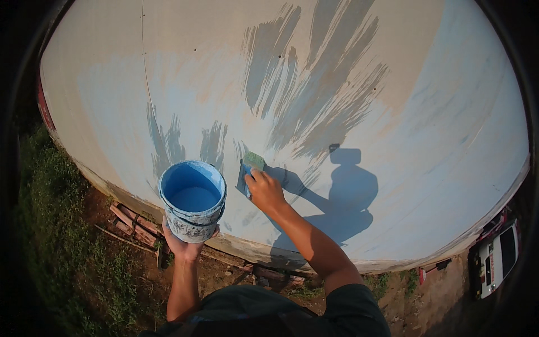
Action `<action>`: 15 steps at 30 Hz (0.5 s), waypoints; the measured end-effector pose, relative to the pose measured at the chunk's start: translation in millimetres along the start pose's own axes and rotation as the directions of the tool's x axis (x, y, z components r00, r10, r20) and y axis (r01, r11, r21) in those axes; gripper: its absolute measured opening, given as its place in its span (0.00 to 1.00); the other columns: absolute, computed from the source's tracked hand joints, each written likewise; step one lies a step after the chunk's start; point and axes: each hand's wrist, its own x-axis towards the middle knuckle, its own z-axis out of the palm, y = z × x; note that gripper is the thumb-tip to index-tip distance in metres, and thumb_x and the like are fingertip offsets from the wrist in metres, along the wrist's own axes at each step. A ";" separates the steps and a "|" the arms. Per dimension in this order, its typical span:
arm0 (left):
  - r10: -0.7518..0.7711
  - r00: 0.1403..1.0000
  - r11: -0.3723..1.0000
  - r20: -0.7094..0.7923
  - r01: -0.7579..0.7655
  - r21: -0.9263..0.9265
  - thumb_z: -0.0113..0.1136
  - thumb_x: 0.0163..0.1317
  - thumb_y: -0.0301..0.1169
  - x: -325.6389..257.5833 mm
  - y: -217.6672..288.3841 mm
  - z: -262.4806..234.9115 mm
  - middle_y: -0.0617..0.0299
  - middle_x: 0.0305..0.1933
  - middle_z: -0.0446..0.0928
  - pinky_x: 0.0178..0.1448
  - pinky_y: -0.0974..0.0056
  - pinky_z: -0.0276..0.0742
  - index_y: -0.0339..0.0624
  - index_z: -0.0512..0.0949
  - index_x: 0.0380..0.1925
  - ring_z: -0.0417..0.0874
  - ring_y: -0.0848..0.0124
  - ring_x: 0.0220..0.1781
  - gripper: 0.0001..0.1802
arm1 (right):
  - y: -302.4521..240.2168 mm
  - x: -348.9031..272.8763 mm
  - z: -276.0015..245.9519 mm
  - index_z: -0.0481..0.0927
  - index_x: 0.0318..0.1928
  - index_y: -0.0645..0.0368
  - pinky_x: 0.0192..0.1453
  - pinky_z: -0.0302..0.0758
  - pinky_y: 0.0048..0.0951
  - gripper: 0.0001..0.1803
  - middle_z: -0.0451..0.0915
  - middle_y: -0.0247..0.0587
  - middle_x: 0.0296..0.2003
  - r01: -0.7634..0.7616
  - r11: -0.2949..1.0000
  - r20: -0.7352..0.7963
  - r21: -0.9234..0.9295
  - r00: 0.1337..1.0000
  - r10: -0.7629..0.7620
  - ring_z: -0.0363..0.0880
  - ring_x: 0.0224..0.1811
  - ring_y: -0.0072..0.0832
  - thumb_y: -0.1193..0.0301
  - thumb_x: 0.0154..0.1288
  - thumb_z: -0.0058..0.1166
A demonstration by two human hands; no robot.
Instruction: The person paints an exterior wall with light blue paint using a paint brush, dipping the brush into a paint bucket and applying the paint to the wall.
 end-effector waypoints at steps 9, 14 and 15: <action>0.021 1.000 1.000 0.021 -0.021 0.013 0.49 0.72 0.66 -5.7 12.7 -19.5 0.44 0.83 0.61 0.57 0.18 0.72 0.53 0.63 0.80 0.70 0.34 0.74 0.45 | 65.5 38.7 -88.6 0.88 0.51 0.62 0.57 0.85 0.45 0.23 0.87 0.53 0.54 -0.122 0.981 -0.369 0.153 0.914 0.172 0.87 0.54 0.53 0.84 0.52 0.68; 0.009 0.999 1.000 0.044 -0.008 -0.009 0.49 0.72 0.66 -9.8 21.3 -34.1 0.44 0.85 0.59 0.62 0.16 0.70 0.54 0.62 0.82 0.67 0.33 0.77 0.46 | 80.6 46.3 -112.6 0.88 0.50 0.62 0.58 0.85 0.47 0.23 0.85 0.55 0.58 -0.216 0.970 -0.465 -0.112 0.874 0.141 0.86 0.58 0.54 0.85 0.51 0.67; 0.026 0.999 1.000 0.036 -0.027 0.017 0.49 0.72 0.66 -8.0 21.0 -36.2 0.44 0.85 0.58 0.62 0.16 0.70 0.55 0.61 0.82 0.67 0.32 0.77 0.46 | 70.3 39.9 -100.3 0.88 0.51 0.61 0.60 0.85 0.47 0.24 0.85 0.56 0.58 -0.221 0.957 -0.399 -0.190 0.908 0.130 0.86 0.60 0.53 0.85 0.50 0.67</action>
